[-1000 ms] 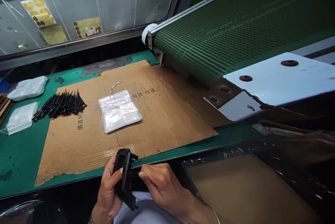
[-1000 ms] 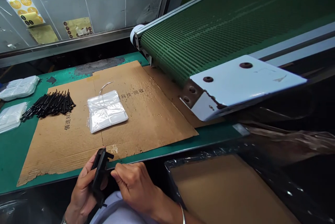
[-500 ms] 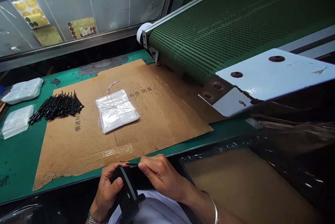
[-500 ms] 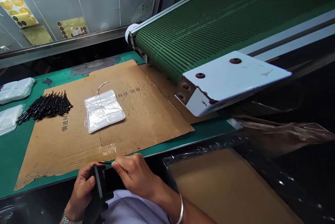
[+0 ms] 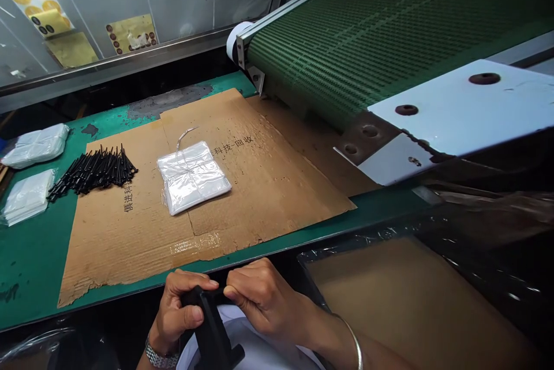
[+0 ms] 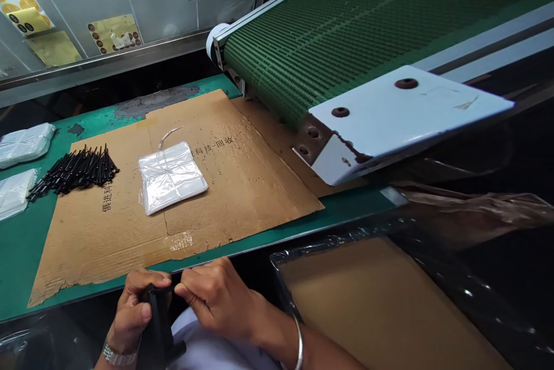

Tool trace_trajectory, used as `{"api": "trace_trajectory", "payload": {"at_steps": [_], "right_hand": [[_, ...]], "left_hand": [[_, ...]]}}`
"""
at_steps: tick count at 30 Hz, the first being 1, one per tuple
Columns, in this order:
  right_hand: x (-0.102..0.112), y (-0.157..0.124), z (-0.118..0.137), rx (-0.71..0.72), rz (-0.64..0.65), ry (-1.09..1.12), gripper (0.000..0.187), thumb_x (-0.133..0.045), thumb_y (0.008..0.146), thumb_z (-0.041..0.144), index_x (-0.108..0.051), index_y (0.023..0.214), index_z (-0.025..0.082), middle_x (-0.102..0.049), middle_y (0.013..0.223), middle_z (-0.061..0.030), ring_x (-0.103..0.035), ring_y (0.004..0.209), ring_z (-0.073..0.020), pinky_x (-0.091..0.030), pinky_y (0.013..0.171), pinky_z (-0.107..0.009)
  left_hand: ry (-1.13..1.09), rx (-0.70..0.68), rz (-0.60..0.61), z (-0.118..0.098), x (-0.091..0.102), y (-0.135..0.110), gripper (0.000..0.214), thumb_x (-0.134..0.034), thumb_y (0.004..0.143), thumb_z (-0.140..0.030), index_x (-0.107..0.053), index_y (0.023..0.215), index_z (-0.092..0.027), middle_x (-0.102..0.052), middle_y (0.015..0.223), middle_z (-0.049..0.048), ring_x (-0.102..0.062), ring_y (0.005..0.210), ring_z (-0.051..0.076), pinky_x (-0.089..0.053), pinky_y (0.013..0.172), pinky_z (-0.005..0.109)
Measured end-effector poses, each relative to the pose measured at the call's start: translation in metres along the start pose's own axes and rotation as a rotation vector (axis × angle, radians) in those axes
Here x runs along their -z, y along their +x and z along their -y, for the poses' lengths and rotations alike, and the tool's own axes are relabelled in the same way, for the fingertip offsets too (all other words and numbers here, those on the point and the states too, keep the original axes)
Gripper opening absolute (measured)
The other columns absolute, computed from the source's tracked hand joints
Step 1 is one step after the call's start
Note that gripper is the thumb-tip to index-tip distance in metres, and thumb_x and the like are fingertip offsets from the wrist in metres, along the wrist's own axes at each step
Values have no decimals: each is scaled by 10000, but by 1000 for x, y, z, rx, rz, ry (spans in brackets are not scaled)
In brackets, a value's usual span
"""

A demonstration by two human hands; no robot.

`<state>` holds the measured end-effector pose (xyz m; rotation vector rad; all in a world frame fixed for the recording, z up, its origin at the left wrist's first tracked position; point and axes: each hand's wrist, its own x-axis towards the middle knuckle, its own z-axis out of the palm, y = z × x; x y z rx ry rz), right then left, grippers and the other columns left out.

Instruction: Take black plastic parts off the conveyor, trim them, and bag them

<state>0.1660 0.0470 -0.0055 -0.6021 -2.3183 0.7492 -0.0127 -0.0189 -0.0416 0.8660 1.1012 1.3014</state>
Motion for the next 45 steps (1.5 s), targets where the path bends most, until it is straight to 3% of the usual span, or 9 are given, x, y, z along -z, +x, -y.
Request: {"api": "trace_trajectory", "payload": {"at_steps": [15, 22, 24, 26, 30, 32, 35, 40, 45], "right_hand": [[9, -15, 5, 238, 169, 24, 511, -157, 937, 338, -369, 500, 180, -332, 424, 53, -238, 404, -87, -190, 408, -249], [11, -8, 7, -175, 71, 244, 659, -167, 840, 649, -566, 789, 127, -415, 495, 42, -377, 430, -79, -307, 449, -214], [11, -4, 8, -213, 124, 278, 632, -262, 793, 691, -552, 689, 139, -377, 485, 55, -336, 415, -68, -271, 413, -206], [9, -1, 9, -252, 98, 305, 532, -333, 826, 599, -472, 564, 157, -328, 475, 62, -288, 414, -60, -227, 385, -202], [-1, 1, 9, -274, -236, 151, 355, -400, 869, 382, -456, 594, 164, -355, 481, 57, -323, 422, -67, -272, 412, -207], [-11, 0, 10, -199, -384, 3, 287, -412, 880, 324, -490, 660, 155, -444, 512, 31, -405, 451, -82, -333, 462, -218], [-25, -3, 11, -32, -398, -155, 296, -376, 907, 352, -532, 803, 124, -533, 556, -13, -481, 496, -115, -382, 514, -245], [-17, -7, 13, 86, -326, -88, 534, -113, 939, 424, -529, 782, 128, -482, 515, -8, -437, 473, -118, -341, 495, -254], [11, 7, 13, -15, -235, -176, 453, -214, 953, 275, -469, 595, 163, -419, 494, 18, -365, 444, -94, -266, 468, -245]], "left_hand": [[-59, 18, -8, 11, 4, 4, 407, -683, 539, -518, -719, 786, -196, -560, 500, 26, -457, 474, 151, -366, 467, 290], [322, -95, 36, -20, 3, 12, 253, -704, 615, -326, -727, 848, -233, -689, 738, 87, -569, 703, 243, -420, 679, 346], [444, -188, 105, -29, -2, 16, 285, -701, 628, -259, -708, 912, -247, -689, 768, 80, -570, 741, 246, -415, 721, 344], [490, -277, 2, -32, -10, 19, 459, -724, 608, -207, -640, 1055, -266, -670, 893, 67, -555, 855, 243, -393, 797, 334], [80, -148, -430, -23, -31, 20, 748, -715, 652, -252, -352, 1298, -358, -539, 1185, 25, -455, 1110, 190, -321, 931, 296], [-327, 93, -388, -19, -42, 19, 628, -653, 705, -374, -397, 1275, -315, -565, 1148, 50, -491, 1083, 196, -369, 909, 313], [-754, 327, -253, -18, -50, 18, 441, -671, 664, -440, -612, 1033, -206, -639, 973, 69, -584, 897, 192, -466, 790, 298], [-789, 279, -358, -24, -47, 18, 360, -749, 612, -279, -645, 953, -223, -564, 616, -39, -482, 500, 58, -423, 472, 160], [-687, 307, -285, -26, -46, 11, 502, -736, 631, -273, -579, 1102, -200, -523, 581, -45, -456, 491, 51, -403, 468, 148]]}}
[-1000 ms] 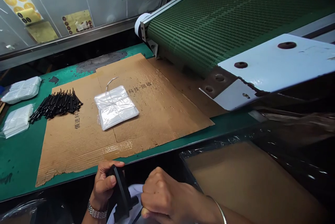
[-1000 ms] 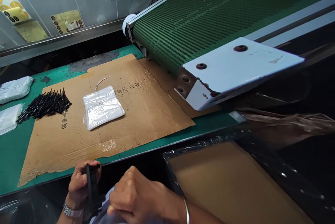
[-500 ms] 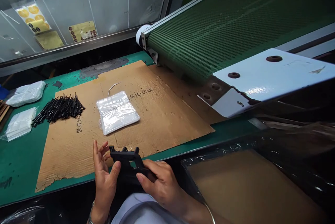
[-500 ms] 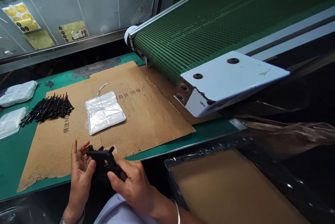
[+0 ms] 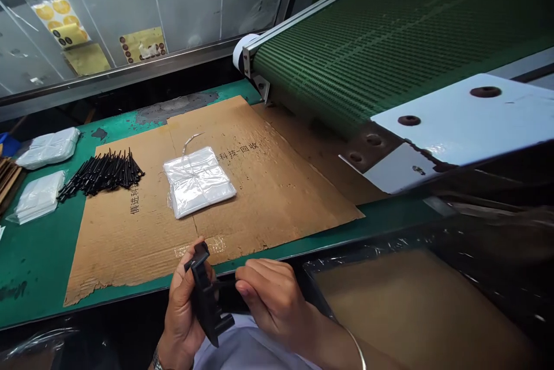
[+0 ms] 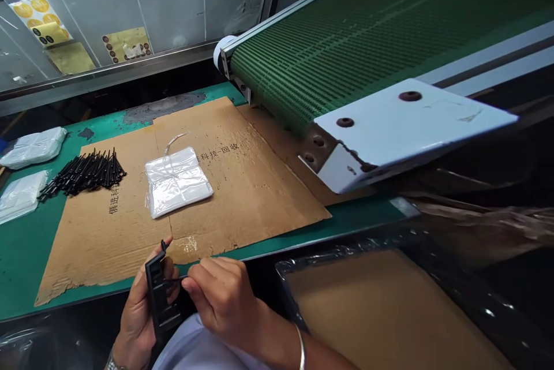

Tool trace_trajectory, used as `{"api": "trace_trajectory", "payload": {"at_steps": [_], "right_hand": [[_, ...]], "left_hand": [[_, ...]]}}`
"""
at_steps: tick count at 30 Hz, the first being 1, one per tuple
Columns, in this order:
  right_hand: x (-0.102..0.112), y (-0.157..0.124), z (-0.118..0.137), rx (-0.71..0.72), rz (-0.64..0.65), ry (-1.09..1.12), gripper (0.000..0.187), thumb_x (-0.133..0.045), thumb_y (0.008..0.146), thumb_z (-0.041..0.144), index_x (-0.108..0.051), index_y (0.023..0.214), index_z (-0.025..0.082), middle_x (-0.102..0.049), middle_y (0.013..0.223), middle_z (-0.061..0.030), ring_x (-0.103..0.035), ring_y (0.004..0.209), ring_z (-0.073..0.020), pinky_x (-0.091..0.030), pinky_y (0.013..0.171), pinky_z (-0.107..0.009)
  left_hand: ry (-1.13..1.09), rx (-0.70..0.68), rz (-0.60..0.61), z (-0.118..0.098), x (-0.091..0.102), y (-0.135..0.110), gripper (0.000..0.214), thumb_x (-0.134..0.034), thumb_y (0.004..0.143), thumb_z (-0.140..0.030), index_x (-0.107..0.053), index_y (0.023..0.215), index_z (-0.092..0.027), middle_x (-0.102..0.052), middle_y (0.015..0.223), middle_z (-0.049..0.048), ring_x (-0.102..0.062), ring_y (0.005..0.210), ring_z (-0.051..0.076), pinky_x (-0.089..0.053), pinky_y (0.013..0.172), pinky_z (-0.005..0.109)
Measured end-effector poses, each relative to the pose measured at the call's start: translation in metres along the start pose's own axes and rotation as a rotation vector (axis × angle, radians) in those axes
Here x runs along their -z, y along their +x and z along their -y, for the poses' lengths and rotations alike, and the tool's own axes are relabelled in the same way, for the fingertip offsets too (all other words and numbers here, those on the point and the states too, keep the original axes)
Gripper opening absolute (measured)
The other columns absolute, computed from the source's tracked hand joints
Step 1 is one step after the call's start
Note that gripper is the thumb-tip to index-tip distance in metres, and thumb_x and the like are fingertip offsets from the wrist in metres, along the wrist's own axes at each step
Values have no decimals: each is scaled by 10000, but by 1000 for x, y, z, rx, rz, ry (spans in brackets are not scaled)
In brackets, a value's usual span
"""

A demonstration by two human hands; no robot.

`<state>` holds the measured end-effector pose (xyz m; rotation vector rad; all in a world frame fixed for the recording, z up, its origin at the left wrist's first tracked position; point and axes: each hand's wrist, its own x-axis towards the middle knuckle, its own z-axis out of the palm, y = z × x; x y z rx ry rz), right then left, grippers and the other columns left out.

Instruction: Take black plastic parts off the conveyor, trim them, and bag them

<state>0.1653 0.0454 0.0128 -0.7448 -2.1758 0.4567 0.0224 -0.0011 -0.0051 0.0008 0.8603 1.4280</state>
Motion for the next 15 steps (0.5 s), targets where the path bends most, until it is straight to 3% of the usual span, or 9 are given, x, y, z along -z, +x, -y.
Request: {"api": "trace_trajectory", "payload": {"at_steps": [7, 15], "right_hand": [[-4, 12, -7, 67, 130, -132, 461, -227, 953, 300, -477, 589, 167, -464, 494, 16, -400, 445, -98, -243, 471, -257], [-6, 2, -5, 214, 167, -117, 516, -188, 956, 296, -443, 524, 177, -435, 443, 21, -352, 393, -98, -198, 427, -277]], "left_hand": [[74, 46, -11, -1, 0, -4, 575, -802, 516, -289, -613, 1046, -169, -565, 602, -28, -515, 510, 73, -417, 464, 151], [19, 103, -55, 0, 5, -1, 417, -752, 606, -254, -626, 992, -163, -486, 510, -64, -430, 445, 40, -362, 432, 139]]}}
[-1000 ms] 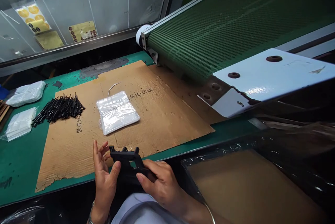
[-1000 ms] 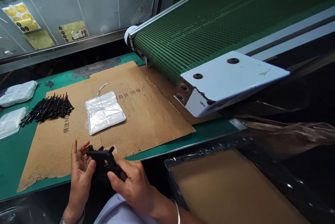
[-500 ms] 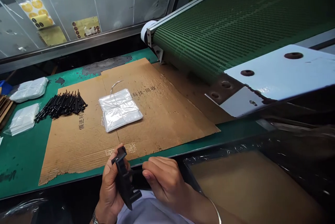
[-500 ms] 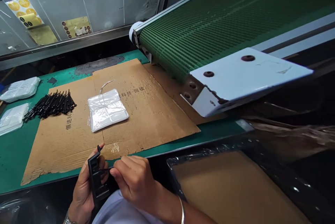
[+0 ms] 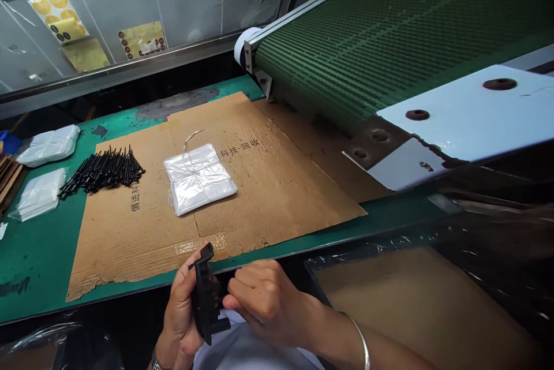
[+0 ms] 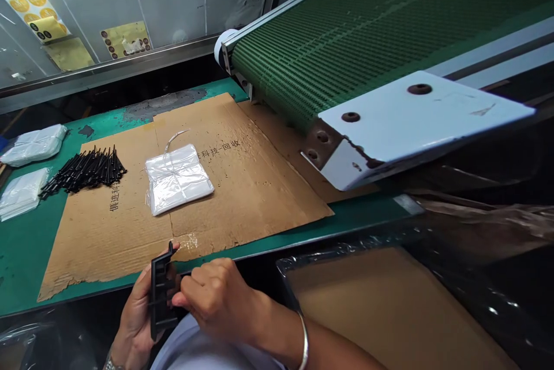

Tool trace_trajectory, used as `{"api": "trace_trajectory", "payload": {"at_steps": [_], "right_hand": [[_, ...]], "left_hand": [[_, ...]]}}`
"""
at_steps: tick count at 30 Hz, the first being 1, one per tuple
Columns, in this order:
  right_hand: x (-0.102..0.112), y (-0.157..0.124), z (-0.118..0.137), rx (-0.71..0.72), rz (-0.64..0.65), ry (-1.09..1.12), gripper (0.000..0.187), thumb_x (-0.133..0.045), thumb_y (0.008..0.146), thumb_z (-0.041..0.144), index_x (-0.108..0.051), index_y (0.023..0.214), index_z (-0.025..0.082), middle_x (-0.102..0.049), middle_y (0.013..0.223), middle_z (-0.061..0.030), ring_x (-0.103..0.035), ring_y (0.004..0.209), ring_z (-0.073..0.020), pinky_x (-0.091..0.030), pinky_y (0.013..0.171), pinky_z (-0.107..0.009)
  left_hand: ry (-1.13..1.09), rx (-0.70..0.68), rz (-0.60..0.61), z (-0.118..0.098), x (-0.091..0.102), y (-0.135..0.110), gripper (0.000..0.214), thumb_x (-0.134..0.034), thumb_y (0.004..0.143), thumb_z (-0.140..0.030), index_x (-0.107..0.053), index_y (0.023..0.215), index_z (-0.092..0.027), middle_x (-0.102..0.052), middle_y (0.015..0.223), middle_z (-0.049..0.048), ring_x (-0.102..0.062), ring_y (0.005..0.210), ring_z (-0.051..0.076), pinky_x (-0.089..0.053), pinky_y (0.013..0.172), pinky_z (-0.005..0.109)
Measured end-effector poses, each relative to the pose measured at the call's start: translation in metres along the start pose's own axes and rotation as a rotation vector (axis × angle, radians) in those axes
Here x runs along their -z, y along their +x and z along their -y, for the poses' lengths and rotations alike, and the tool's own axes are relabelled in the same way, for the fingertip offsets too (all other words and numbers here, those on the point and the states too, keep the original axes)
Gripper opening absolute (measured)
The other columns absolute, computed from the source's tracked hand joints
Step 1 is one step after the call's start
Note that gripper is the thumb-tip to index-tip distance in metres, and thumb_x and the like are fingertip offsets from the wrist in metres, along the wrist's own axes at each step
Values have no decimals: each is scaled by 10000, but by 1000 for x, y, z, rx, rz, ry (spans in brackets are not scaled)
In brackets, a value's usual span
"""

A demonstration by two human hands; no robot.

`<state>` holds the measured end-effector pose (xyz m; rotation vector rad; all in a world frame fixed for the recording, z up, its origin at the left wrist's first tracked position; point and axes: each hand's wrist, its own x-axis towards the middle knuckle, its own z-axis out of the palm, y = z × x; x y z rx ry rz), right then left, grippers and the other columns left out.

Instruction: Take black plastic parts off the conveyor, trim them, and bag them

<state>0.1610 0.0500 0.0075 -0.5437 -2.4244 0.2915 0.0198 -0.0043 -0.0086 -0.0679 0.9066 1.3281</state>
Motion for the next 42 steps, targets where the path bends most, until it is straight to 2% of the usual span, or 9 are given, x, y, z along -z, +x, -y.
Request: {"api": "trace_trajectory", "payload": {"at_steps": [4, 7, 14, 20, 25, 30, 33, 37, 42], "right_hand": [[0, -8, 7, 76, 41, -4, 504, -224, 952, 297, -446, 515, 178, -436, 423, 16, -353, 384, -101, -165, 419, -285], [2, -13, 8, 103, 96, 37, 518, -202, 954, 299, -451, 516, 178, -458, 420, 8, -352, 379, -103, -163, 417, -288], [6, -8, 7, -247, -73, 117, 456, -204, 958, 257, -437, 576, 172, -441, 474, 29, -367, 418, -79, -260, 459, -236], [-7, -4, 14, -358, -35, 132, 447, -211, 957, 275, -432, 582, 173, -437, 473, 35, -384, 407, -78, -250, 450, -235], [-10, -5, 12, -377, -10, 82, 458, -190, 960, 281, -451, 599, 174, -474, 481, 27, -435, 425, -87, -255, 471, -243], [-9, -6, 5, -375, -17, 71, 445, -222, 953, 269, -470, 598, 169, -475, 468, 32, -406, 403, -79, -231, 458, -244], [-8, -6, -3, -408, 4, 64, 441, -247, 947, 277, -486, 593, 166, -483, 472, 29, -407, 405, -76, -214, 453, -244], [-6, -5, -10, -446, 20, 70, 456, -242, 949, 292, -495, 591, 168, -478, 466, 27, -412, 415, -77, -207, 451, -243], [3, -7, -6, -309, 69, 123, 488, -203, 956, 326, -476, 584, 167, -479, 484, 25, -377, 411, -75, -224, 460, -242]], "left_hand": [[-7, 32, -33, 0, 1, 3, 356, -759, 590, -257, -637, 911, -167, -439, 497, -74, -386, 417, 29, -318, 395, 132], [29, -35, -39, -2, 0, 2, 392, -741, 615, -262, -621, 978, -173, -458, 515, -69, -396, 425, 32, -326, 398, 131], [111, -262, -29, 1, -5, -1, 574, -789, 522, -324, -609, 1056, -218, -638, 801, 15, -537, 599, 85, -453, 559, 168], [130, -296, -41, 5, -5, -2, 657, -773, 544, -324, -541, 1153, -240, -626, 752, 3, -514, 543, 82, -431, 511, 160], [108, -267, -10, 6, 4, -1, 641, -764, 557, -329, -545, 1154, -249, -572, 657, -31, -488, 524, 74, -426, 522, 159], [156, -274, 32, 4, 15, 1, 648, -744, 582, -355, -531, 1183, -240, -561, 661, -20, -488, 556, 83, -428, 539, 160], [177, -278, 17, 4, 14, -2, 604, -744, 589, -341, -558, 1153, -232, -559, 689, -12, -473, 555, 71, -412, 520, 146], [165, -197, 102, 5, 11, -6, 606, -720, 620, -344, -535, 1180, -210, -453, 553, -40, -377, 472, 59, -336, 425, 150], [111, -87, 177, 5, 13, -3, 541, -692, 650, -338, -563, 1146, -163, -390, 521, -45, -312, 445, 45, -290, 393, 143]]}}
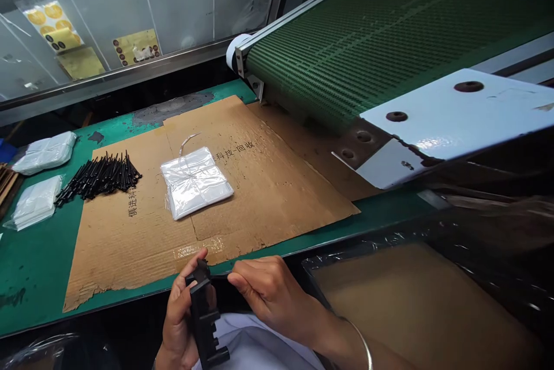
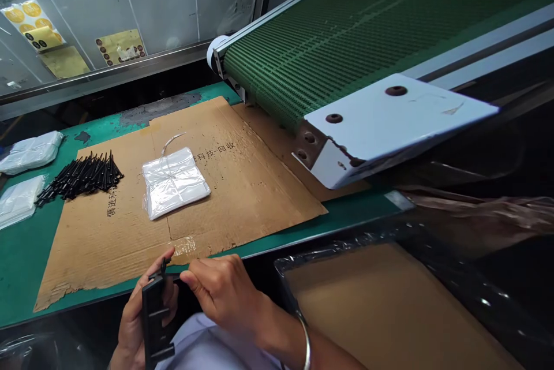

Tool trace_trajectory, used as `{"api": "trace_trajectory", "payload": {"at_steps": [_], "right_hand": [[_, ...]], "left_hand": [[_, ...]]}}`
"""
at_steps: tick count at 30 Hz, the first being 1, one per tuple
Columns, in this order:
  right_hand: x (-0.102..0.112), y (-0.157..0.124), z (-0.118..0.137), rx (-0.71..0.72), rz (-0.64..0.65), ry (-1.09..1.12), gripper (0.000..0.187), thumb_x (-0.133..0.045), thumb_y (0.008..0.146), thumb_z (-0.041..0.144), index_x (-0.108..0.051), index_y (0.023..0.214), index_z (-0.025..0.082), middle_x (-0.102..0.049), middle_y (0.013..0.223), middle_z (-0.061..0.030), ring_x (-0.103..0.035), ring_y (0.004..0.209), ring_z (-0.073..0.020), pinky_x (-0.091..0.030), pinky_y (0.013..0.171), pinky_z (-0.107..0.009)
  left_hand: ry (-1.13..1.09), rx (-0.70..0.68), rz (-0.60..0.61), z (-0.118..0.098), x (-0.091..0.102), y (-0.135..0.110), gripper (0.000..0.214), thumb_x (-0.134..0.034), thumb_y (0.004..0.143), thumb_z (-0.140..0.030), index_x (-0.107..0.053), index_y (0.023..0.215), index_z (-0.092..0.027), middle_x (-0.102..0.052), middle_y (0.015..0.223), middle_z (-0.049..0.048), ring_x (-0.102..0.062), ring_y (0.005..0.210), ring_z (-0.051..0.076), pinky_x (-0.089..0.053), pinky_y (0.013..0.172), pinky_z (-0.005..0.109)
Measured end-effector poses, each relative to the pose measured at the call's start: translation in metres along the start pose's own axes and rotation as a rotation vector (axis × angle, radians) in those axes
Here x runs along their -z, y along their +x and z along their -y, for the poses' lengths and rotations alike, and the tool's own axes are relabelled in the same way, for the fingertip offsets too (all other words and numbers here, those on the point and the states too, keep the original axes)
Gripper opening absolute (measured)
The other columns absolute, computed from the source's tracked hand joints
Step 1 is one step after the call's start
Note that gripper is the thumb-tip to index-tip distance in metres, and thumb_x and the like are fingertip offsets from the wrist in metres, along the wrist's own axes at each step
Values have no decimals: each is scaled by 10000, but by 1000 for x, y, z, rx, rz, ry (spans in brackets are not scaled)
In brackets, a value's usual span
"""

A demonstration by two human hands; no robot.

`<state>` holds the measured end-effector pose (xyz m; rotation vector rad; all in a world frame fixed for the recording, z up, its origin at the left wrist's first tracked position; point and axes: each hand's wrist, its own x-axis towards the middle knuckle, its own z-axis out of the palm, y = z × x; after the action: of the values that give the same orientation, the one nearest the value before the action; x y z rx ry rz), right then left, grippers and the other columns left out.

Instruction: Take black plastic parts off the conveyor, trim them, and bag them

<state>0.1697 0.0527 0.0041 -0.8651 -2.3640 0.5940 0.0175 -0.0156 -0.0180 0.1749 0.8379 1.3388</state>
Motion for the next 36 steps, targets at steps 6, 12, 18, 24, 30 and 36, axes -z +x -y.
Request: {"api": "trace_trajectory", "payload": {"at_steps": [6, 12, 18, 24, 30, 36], "right_hand": [[-4, 3, -8, -73, 25, -96, 484, -221, 949, 340, -515, 603, 173, -509, 478, 14, -419, 422, -91, -198, 461, -254], [-5, 9, -33, -251, -77, -233, 382, -259, 941, 277, -546, 714, 169, -578, 592, -12, -508, 520, -115, -263, 514, -243], [1, 13, -85, -437, -125, -761, 191, -417, 840, 134, -589, 760, 159, -572, 691, -74, -507, 696, -219, -304, 602, -299], [1, 7, -79, -305, -312, -593, 206, -415, 855, 179, -559, 982, 101, -576, 913, -145, -479, 866, -265, -390, 730, -388], [-27, 0, 4, 338, -174, 28, 447, -330, 876, 511, -469, 1097, 148, -571, 985, -108, -491, 978, -223, -401, 881, -426], [-35, 16, 8, 221, -94, 251, 249, -406, 869, 243, -490, 1076, 133, -604, 957, -105, -542, 897, -203, -450, 805, -367]], "left_hand": [[-51, 142, 263, 2, 9, 3, 431, -616, 715, -339, -577, 1120, -197, -403, 485, -38, -312, 393, 51, -270, 323, 131], [-284, 222, 242, -6, 9, 0, 345, -525, 789, -255, -532, 1134, -269, -473, 667, -4, -374, 422, 11, -230, 302, 46], [-425, 268, 253, -7, 7, -2, 297, -499, 797, -221, -549, 1089, -221, -442, 651, -3, -403, 446, 15, -282, 328, 38], [-374, 245, 201, -10, 2, 3, 259, -562, 750, -260, -589, 1003, -215, -440, 645, -4, -367, 438, 22, -279, 324, 54], [218, 101, -623, -11, -16, 6, 244, -368, 780, -230, -610, 806, -237, -474, 604, 15, -480, 520, 138, -402, 349, 184], [207, 4, -662, 3, -22, 10, 327, -310, 805, -236, -617, 700, -203, -597, 726, 56, -582, 700, 164, -502, 569, 267]]}}
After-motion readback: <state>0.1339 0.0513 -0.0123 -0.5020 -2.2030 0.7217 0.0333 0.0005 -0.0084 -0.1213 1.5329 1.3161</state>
